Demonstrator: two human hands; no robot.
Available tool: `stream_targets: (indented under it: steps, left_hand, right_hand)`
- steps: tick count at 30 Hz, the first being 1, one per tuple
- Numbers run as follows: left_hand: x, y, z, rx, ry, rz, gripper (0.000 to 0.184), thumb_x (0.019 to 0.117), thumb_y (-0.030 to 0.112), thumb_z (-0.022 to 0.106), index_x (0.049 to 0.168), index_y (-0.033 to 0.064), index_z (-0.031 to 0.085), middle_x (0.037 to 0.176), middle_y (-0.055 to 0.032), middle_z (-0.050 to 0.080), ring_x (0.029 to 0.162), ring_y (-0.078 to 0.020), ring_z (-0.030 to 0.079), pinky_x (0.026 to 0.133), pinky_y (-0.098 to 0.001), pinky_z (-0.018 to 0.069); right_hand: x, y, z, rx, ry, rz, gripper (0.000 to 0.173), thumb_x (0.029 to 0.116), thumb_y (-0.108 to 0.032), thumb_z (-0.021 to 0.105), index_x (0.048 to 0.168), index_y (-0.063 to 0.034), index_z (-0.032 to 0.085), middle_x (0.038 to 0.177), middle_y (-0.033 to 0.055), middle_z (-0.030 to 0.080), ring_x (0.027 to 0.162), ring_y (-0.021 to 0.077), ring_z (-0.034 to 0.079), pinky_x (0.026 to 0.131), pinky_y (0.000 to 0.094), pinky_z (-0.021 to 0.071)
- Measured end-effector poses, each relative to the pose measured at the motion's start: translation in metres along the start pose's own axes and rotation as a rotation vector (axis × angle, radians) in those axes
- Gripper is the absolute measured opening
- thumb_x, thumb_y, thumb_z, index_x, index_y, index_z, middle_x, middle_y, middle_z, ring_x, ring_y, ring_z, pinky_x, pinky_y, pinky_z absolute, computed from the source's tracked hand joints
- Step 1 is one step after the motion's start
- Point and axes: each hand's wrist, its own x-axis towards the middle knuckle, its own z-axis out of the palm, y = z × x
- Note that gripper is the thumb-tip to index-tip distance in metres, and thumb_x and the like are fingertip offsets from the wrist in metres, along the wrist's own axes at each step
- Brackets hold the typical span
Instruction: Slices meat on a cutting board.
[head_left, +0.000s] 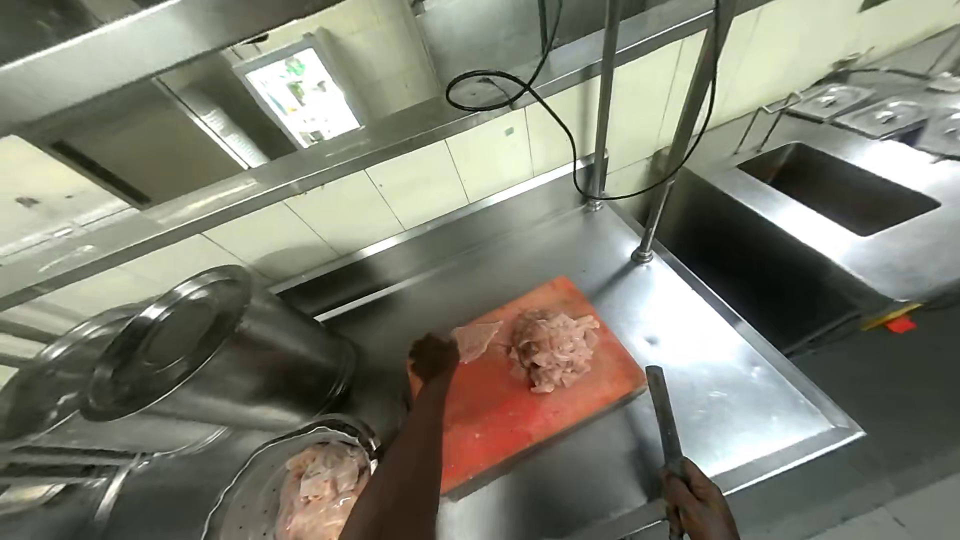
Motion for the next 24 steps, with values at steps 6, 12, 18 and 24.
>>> stream_targets:
  steps: [6, 12, 18, 24]
  left_hand:
    - [0.031, -0.048, 0.021, -0.241, -0.023, 0.106, 0.033, 0.0956, 0.025, 0.071, 0.114, -0.0027, 0.069, 0.116, -0.026, 0.068, 0.113, -0.0431, 0.064, 0.098, -0.0631, 0.0497]
    - [0.014, -0.03, 0.007, -0.634, 0.061, 0.183, 0.021, 0.0941, 0.008, 0.069, 0.108, -0.0065, 0.062, 0.104, -0.0243, 0.065, 0.095, -0.0358, 0.063, 0.085, -0.0552, 0.0526]
    - [-0.029, -0.001, -0.067, -0.873, -0.051, 0.46, 0.022, 0.0927, 0.0, 0.066, 0.112, -0.0027, 0.057, 0.092, -0.0134, 0.061, 0.077, -0.0209, 0.06, 0.069, -0.0404, 0.0544]
    - [-0.078, 0.007, -0.129, -1.075, -0.284, 0.582, 0.018, 0.0954, -0.007, 0.057, 0.109, 0.0047, 0.054, 0.092, -0.0053, 0.063, 0.071, -0.0118, 0.063, 0.06, -0.0276, 0.0567]
  right_hand:
    - [0.001, -0.003, 0.0, -0.008, 0.005, 0.013, 0.011, 0.1036, -0.01, 0.048, 0.106, -0.0017, 0.055, 0.057, 0.0043, 0.052, 0.039, 0.0178, 0.052, 0.038, 0.0361, 0.0511]
    - [0.001, -0.005, 0.001, 0.014, 0.005, 0.024, 0.01, 0.1041, -0.009, 0.047, 0.105, -0.0022, 0.054, 0.058, 0.0039, 0.051, 0.039, 0.0168, 0.051, 0.037, 0.0348, 0.0502]
    - [0.001, -0.006, 0.003, 0.008, 0.012, 0.014, 0.01, 0.1043, -0.009, 0.047, 0.104, -0.0026, 0.054, 0.056, 0.0031, 0.05, 0.039, 0.0164, 0.05, 0.037, 0.0348, 0.0505]
    - [0.001, -0.007, 0.003, -0.027, 0.009, 0.01, 0.012, 0.1032, -0.011, 0.047, 0.106, -0.0014, 0.054, 0.057, 0.0034, 0.05, 0.039, 0.0169, 0.051, 0.037, 0.0365, 0.0509]
